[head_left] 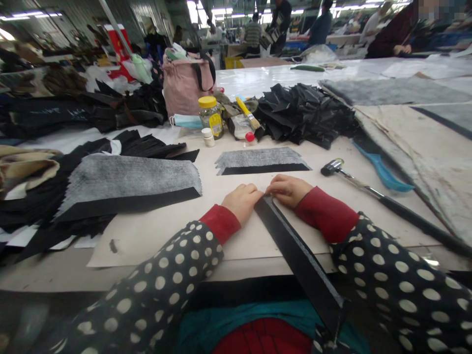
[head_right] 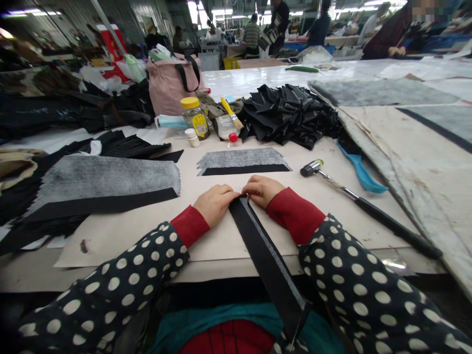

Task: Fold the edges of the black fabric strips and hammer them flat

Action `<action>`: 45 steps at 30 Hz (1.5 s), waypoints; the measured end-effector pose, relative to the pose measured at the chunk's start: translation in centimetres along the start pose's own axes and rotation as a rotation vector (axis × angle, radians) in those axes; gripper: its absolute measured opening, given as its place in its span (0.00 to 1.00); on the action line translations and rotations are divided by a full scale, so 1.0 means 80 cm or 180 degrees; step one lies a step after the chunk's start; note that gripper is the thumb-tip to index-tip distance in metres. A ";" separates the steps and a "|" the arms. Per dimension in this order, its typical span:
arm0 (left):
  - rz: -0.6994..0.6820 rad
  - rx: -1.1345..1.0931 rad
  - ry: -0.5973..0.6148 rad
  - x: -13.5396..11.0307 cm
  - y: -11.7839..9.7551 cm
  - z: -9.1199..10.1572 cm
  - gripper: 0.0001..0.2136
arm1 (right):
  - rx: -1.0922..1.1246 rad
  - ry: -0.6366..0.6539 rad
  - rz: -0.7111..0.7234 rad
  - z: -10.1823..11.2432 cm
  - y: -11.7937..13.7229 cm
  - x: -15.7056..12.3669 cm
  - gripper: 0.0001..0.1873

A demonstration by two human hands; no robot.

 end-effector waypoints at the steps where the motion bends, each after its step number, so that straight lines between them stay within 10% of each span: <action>1: -0.0017 0.0077 0.0027 0.000 -0.001 0.000 0.12 | -0.0096 0.0014 0.0052 0.000 0.001 0.000 0.15; 18: -0.0428 0.0477 0.0697 0.016 -0.017 0.014 0.10 | -0.1338 0.0623 0.0107 -0.008 0.019 0.002 0.12; 25: -0.0302 0.0245 0.0134 0.008 -0.011 0.010 0.12 | -0.0311 0.0344 -0.0850 0.006 0.022 -0.024 0.18; 37: 0.0592 -0.1133 -0.0373 0.003 0.044 0.002 0.08 | -0.0817 0.1709 -0.0836 0.007 0.029 0.013 0.19; 45: 0.0634 -0.1495 -0.0329 0.004 0.054 -0.003 0.09 | -0.0618 0.0934 -0.1091 -0.002 0.032 0.014 0.18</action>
Point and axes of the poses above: each hand's wrist, its own x-axis towards the middle knuckle, its own z-axis out of the back of the hand, y = z × x, the point moved 5 cm from there along x, towards the middle knuckle, and after that the axes turned 3 degrees about -y, right-handed, at the moved point
